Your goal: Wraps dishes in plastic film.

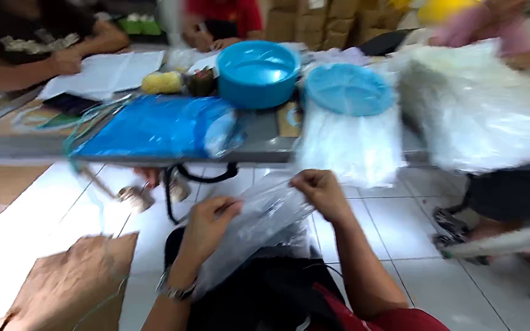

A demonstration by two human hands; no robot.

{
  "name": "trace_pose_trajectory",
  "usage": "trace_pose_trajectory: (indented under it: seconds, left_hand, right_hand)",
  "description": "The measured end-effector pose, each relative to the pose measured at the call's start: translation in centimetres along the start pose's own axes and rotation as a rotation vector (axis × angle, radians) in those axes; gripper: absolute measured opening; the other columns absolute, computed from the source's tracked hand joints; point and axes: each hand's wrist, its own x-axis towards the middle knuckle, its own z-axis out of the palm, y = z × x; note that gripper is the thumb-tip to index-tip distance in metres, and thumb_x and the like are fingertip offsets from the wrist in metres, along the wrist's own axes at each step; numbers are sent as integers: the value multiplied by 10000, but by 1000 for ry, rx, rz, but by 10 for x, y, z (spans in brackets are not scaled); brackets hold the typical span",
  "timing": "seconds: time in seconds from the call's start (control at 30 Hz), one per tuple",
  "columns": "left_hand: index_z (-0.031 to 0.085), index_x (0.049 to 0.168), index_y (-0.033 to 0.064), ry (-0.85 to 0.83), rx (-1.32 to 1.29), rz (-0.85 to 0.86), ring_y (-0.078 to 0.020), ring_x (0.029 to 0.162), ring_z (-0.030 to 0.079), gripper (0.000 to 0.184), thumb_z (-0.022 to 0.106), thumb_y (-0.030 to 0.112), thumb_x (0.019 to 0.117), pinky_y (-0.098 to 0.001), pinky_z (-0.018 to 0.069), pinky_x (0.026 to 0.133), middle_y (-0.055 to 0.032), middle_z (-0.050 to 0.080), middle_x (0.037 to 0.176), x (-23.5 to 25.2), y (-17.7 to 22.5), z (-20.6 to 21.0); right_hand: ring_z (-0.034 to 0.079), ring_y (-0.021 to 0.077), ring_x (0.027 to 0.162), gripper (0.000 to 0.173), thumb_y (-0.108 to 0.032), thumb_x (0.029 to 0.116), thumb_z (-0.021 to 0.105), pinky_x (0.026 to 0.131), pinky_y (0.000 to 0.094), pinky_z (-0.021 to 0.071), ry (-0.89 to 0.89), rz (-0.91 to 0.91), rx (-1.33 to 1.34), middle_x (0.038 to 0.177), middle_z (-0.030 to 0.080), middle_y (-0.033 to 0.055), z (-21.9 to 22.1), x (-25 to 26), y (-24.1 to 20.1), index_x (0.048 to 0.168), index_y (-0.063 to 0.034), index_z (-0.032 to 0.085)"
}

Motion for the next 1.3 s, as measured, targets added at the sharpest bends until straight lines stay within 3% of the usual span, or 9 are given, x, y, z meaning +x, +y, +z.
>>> trace_pose_trajectory:
  seconds: [0.27, 0.5, 0.6, 0.67, 0.77, 0.9, 1.07, 1.17, 1.3]
  left_hand:
    - [724, 852, 47, 82, -21, -49, 69, 684, 633, 121, 773, 152, 819, -134, 539, 664, 90, 706, 761, -11, 3, -4]
    - [770, 875, 111, -105, -408, -157, -8, 701, 705, 149, 695, -18, 867, -189, 597, 704, 85, 754, 766, -18, 5, 1]
    - [773, 811, 133, -149, -459, -196, -10, 657, 697, 197, 736, -59, 790, -188, 593, 663, 67, 751, 730, -24, -2, 11]
    - [739, 748, 141, -102, -428, -237, 9, 598, 661, 218, 748, -77, 747, -174, 569, 605, 88, 720, 672, -29, -6, 20]
    - [693, 737, 147, 59, -499, -300, 21, 584, 645, 281, 684, -130, 788, -167, 564, 600, 109, 702, 653, -34, -11, 34]
    - [632, 754, 163, 254, -750, -457, -11, 611, 673, 328, 546, -83, 952, -193, 588, 622, 74, 717, 685, -37, -22, 49]
    - [648, 837, 173, 222, -988, -566, -31, 696, 701, 351, 432, -35, 1020, -213, 602, 691, 56, 739, 769, -43, -24, 65]
    - [644, 834, 165, 169, -1059, -612, -36, 718, 696, 342, 410, 37, 1048, -217, 595, 717, 41, 731, 771, -48, -20, 70]
    - [685, 779, 179, 139, -1139, -582, -44, 740, 710, 354, 457, 96, 1036, -221, 600, 739, 19, 743, 774, -52, -26, 72]
  right_hand:
    - [455, -30, 557, 168, -140, 976, 634, 564, 187, 406, -77, 30, 34, 666, 581, -60, -7, -1, 2, 937, 2, 714]
    - [463, 15, 590, 234, -216, 998, 631, 602, 238, 413, -94, 40, -52, 689, 574, -27, -7, 2, 7, 949, -2, 714]
    - [479, 68, 605, 254, -247, 996, 636, 623, 293, 429, -84, 58, -85, 707, 579, -1, -3, 3, 12, 1009, -7, 717]
    - [581, 127, 701, 363, -287, 946, 713, 686, 344, 494, -1, 36, -80, 850, 664, 59, 4, 2, 14, 1178, -9, 690]
    - [628, 311, 1176, 796, -386, 810, 834, 986, 475, 524, 266, -185, -140, 1340, 619, 217, 20, -6, 16, 1431, 16, 542]
    - [642, 305, 1107, 504, -347, 819, 775, 947, 427, 527, 636, -588, -177, 1139, 680, 205, 57, -28, 17, 1134, 24, 648]
    - [669, 270, 828, 323, -302, 831, 765, 738, 386, 554, 289, -585, -128, 847, 676, 151, 92, -56, 27, 899, 2, 681]
    - [667, 324, 844, 454, -299, 817, 830, 746, 457, 558, -57, -329, -91, 921, 659, 212, 93, -60, 31, 1029, 69, 671]
    - [673, 310, 824, 235, -105, 867, 775, 774, 439, 555, -167, -256, -21, 887, 673, 220, 93, -56, 40, 974, 89, 697]
